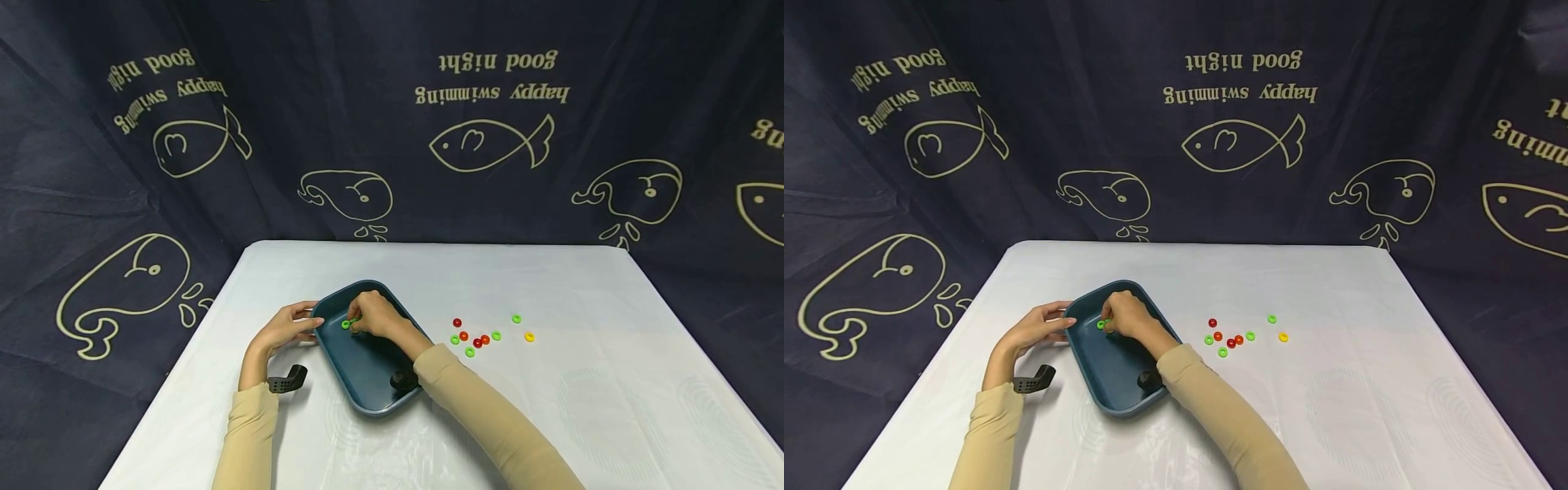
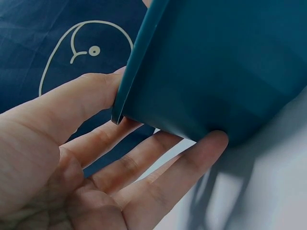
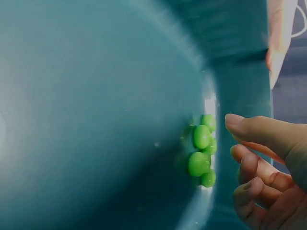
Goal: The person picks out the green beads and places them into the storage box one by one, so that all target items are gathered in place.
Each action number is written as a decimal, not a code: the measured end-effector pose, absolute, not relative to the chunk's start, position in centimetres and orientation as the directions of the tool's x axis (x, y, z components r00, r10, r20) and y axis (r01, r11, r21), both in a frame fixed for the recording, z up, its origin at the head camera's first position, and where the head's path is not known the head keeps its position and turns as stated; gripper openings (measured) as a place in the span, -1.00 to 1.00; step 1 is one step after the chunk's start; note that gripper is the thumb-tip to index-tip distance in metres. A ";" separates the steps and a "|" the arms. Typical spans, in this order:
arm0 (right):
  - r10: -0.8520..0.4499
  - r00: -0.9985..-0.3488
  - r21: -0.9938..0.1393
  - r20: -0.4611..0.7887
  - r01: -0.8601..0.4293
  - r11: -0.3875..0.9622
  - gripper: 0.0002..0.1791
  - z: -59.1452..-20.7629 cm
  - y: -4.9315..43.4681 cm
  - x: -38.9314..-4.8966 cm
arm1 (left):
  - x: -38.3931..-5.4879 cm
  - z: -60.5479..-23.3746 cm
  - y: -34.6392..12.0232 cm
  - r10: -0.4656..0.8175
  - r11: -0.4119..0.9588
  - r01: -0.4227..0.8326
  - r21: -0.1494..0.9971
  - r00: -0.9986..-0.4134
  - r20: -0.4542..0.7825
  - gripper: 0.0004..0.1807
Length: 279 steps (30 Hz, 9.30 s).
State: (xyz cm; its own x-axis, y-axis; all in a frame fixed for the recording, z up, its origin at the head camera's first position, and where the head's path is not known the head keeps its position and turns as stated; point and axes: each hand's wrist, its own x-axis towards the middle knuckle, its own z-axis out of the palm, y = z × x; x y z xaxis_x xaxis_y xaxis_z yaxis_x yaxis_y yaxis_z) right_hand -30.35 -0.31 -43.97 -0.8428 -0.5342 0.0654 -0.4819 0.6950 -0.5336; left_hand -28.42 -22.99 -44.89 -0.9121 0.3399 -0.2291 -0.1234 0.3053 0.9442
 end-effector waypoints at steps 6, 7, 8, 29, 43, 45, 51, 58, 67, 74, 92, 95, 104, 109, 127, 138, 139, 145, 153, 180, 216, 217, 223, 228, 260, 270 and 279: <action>-0.537 -0.837 -0.544 0.104 -0.500 0.674 -0.81 -42.9 0.1 -30.2 | -28.4 -44.8 -22.9 0.340 0.304 -0.131 0.944 -0.910 -0.236 -0.31; -0.539 -0.835 -0.544 0.113 -0.506 0.670 -0.81 -42.7 0.2 -30.2 | -28.4 -44.8 -22.9 0.341 0.304 -0.131 0.944 -0.910 -0.236 -0.32; -0.542 -0.831 -0.548 0.125 -0.513 0.661 -0.80 -42.5 0.3 -30.2 | -28.4 -44.8 -22.9 0.342 0.303 -0.131 0.944 -0.910 -0.236 -0.32; -0.388 -0.899 -0.620 0.205 -0.426 0.659 -0.78 -40.1 7.7 -30.5 | -28.5 -45.0 -23.1 0.342 0.317 -0.122 0.941 -0.910 -0.233 -0.30; -0.272 -0.938 -0.654 0.216 -0.346 0.672 -0.80 -39.7 12.8 -30.5 | -28.5 -45.0 -22.9 0.350 0.321 -0.112 0.941 -0.909 -0.228 -0.30; -0.255 -0.941 -0.654 0.221 -0.337 0.677 -0.79 -39.7 13.8 -30.4 | -28.5 -45.0 -23.0 0.355 0.324 -0.105 0.940 -0.908 -0.224 -0.30; -0.197 -0.955 -0.667 0.221 -0.295 0.684 -0.78 -39.9 17.0 -30.0 | -28.5 -45.0 -22.9 0.348 0.320 -0.119 0.940 -0.908 -0.233 -0.31; -0.151 -0.965 -0.665 0.213 -0.256 0.702 -0.76 -40.6 19.7 -29.6 | -28.7 -45.2 -23.1 0.374 0.317 -0.088 0.944 -0.903 -0.210 -0.27; -0.114 -0.965 -0.660 0.235 -0.244 0.710 -0.76 -41.9 22.2 -29.4 | -28.9 -45.2 -23.2 0.353 0.314 -0.115 0.943 -0.908 -0.228 -0.32; -0.062 -0.975 -0.645 0.212 -0.187 0.741 -0.75 -43.5 24.9 -29.0 | -28.8 -45.2 -23.1 0.348 0.307 -0.127 0.943 -0.907 -0.235 -0.32; 0.008 -0.993 -0.617 0.120 -0.068 0.784 -0.74 -47.2 28.9 -27.1 | -28.7 -45.2 -23.2 0.351 0.305 -0.128 0.944 -0.906 -0.237 -0.32; 0.006 -0.994 -0.617 0.111 -0.064 0.785 -0.74 -47.5 29.0 -27.0 | -28.7 -45.2 -23.2 0.347 0.307 -0.132 0.943 -0.907 -0.240 -0.31; 0.030 -0.993 -0.621 0.116 -0.049 0.782 -0.78 -47.7 29.2 -26.8 | -28.7 -45.1 -23.1 0.345 0.309 -0.131 0.942 -0.908 -0.239 -0.31; 0.028 -0.993 -0.624 0.113 -0.049 0.780 -0.80 -47.6 29.1 -26.7 | -28.7 -45.1 -23.1 0.345 0.306 -0.132 0.943 -0.908 -0.239 -0.32; -0.037 -0.972 -0.641 0.231 -0.181 0.746 -0.79 -44.0 24.3 -29.2 | -28.8 -45.2 -23.1 0.354 0.302 -0.122 0.945 -0.906 -0.230 -0.32; -0.095 -0.966 -0.694 0.240 -0.239 0.679 -0.80 -40.8 17.7 -31.0 | -28.8 -45.4 -23.4 0.358 0.299 -0.116 0.947 -0.906 -0.224 -0.31; -0.103 -0.965 -0.698 0.241 -0.246 0.673 -0.80 -40.6 17.0 -31.2 | -28.8 -45.4 -23.4 0.358 0.298 -0.117 0.947 -0.906 -0.225 -0.31; -0.151 -0.950 -0.708 0.275 -0.306 0.636 -0.82 -39.7 13.6 -32.2 | -28.8 -45.2 -23.2 0.348 0.298 -0.128 0.946 -0.908 -0.233 -0.32; -0.200 -0.942 -0.718 0.269 -0.335 0.610 -0.81 -38.9 10.0 -32.5 | -28.9 -45.2 -23.0 0.340 0.309 -0.128 0.942 -0.911 -0.235 -0.33; -0.410 -0.902 -0.632 0.134 -0.396 0.666 -0.83 -42.6 1.6 -31.7 | -28.9 -44.9 -22.9 0.344 0.304 -0.134 0.943 -0.908 -0.240 -0.32; -0.447 -0.889 -0.586 0.103 -0.417 0.695 -0.77 -41.7 2.4 -30.6 | -28.7 -45.0 -23.0 0.337 0.313 -0.137 0.940 -0.909 -0.245 -0.33; -0.442 -0.891 -0.588 0.105 -0.414 0.695 -0.76 -41.5 2.5 -30.7 | -28.7 -45.0 -23.1 0.337 0.314 -0.136 0.940 -0.909 -0.244 -0.33; -0.409 -0.907 -0.595 0.105 -0.387 0.705 -0.78 -40.4 3.6 -31.0 | -28.7 -45.4 -23.3 0.336 0.321 -0.131 0.938 -0.910 -0.242 -0.34; -0.391 -0.909 -0.578 0.145 -0.399 0.712 -0.80 -39.4 4.8 -31.1 | -28.7 -45.6 -23.4 0.341 0.319 -0.130 0.939 -0.909 -0.241 -0.35; -0.139 -0.959 -0.627 0.246 -0.267 0.732 -0.75 -37.1 18.8 -29.8 | -28.8 -45.2 -23.2 0.353 0.319 -0.125 0.939 -0.904 -0.240 -0.32; -0.105 -0.970 -0.607 0.218 -0.218 0.764 -0.76 -38.9 21.5 -28.7 | -28.8 -44.9 -23.0 0.345 0.321 -0.141 0.936 -0.904 -0.254 -0.30; -0.103 -0.981 -0.614 0.166 -0.185 0.767 -0.77 -41.3 23.6 -27.0 | -28.7 -44.7 -23.0 0.335 0.326 -0.142 0.935 -0.907 -0.255 -0.32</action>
State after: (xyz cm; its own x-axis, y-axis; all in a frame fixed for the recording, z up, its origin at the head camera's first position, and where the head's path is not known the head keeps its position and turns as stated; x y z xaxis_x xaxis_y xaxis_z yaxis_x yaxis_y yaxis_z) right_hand -26.98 23.60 -41.29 -0.9807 -0.1028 0.1664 -0.1846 0.7674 -0.6141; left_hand -28.75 -22.95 -44.72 -0.9069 0.3354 -0.2550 -0.1423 0.3258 0.9347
